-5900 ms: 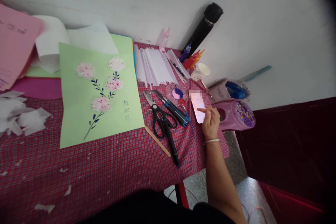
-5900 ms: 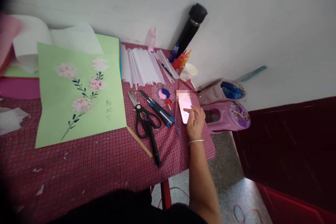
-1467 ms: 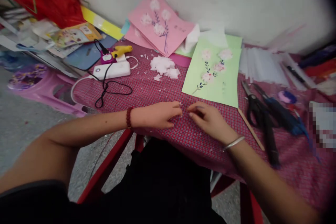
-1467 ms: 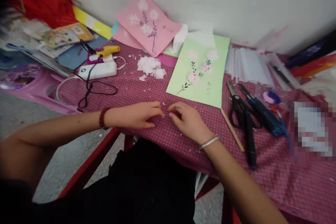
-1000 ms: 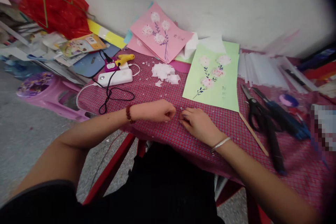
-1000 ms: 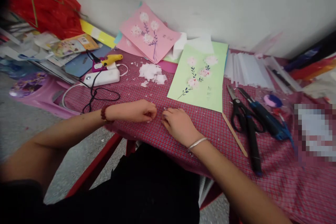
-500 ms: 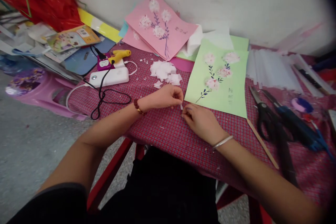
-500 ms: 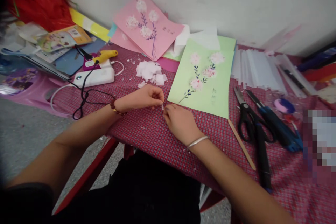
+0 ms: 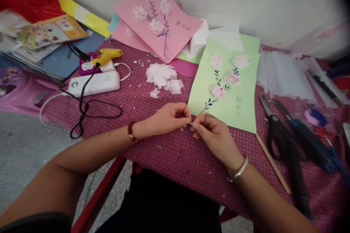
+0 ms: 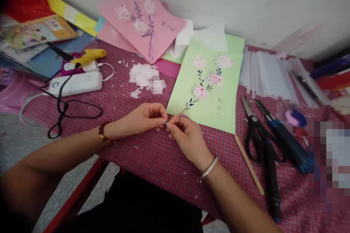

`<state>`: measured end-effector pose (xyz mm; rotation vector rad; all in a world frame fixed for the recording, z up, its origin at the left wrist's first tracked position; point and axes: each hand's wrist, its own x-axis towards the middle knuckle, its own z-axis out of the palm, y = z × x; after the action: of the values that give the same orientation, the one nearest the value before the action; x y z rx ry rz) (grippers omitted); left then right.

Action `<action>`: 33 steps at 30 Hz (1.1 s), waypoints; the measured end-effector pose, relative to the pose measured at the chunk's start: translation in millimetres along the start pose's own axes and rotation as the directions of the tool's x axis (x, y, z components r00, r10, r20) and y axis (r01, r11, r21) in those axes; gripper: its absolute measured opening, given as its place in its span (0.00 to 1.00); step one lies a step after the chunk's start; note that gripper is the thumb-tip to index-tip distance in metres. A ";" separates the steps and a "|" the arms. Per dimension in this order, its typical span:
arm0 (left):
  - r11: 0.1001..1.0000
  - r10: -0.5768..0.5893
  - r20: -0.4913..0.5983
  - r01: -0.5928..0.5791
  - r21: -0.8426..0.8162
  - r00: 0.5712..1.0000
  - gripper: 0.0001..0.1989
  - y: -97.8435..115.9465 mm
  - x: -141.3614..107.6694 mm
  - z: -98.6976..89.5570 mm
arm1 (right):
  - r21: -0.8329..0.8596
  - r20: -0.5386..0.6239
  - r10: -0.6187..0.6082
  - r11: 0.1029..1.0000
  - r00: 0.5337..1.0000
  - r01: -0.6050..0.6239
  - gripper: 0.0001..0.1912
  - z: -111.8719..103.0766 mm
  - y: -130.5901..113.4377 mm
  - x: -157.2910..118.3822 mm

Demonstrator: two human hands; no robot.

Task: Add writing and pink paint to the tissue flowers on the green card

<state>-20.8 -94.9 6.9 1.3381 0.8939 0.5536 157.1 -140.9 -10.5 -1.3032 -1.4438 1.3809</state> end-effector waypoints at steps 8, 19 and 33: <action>0.986 -0.073 -0.006 0.071 -0.152 0.997 0.03 -1.2 -2.2 1.3 | -0.163 -0.030 -0.095 0.983 0.995 0.089 0.10 2.8 1.0 -0.6; 0.927 -0.165 0.019 0.162 -0.340 0.986 0.04 0.4 -3.5 0.1 | -0.106 -0.040 -0.123 0.987 0.992 0.118 0.05 3.9 4.2 -1.0; 0.908 -0.271 0.320 0.351 -0.227 0.908 0.12 4.5 -8.4 0.4 | -0.107 -0.065 -0.335 0.939 0.940 0.327 0.09 5.7 -7.7 -9.4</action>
<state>-24.6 -100.9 13.2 0.9583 0.7436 0.2177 152.3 -150.5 -2.6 -1.0970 -1.6031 1.0365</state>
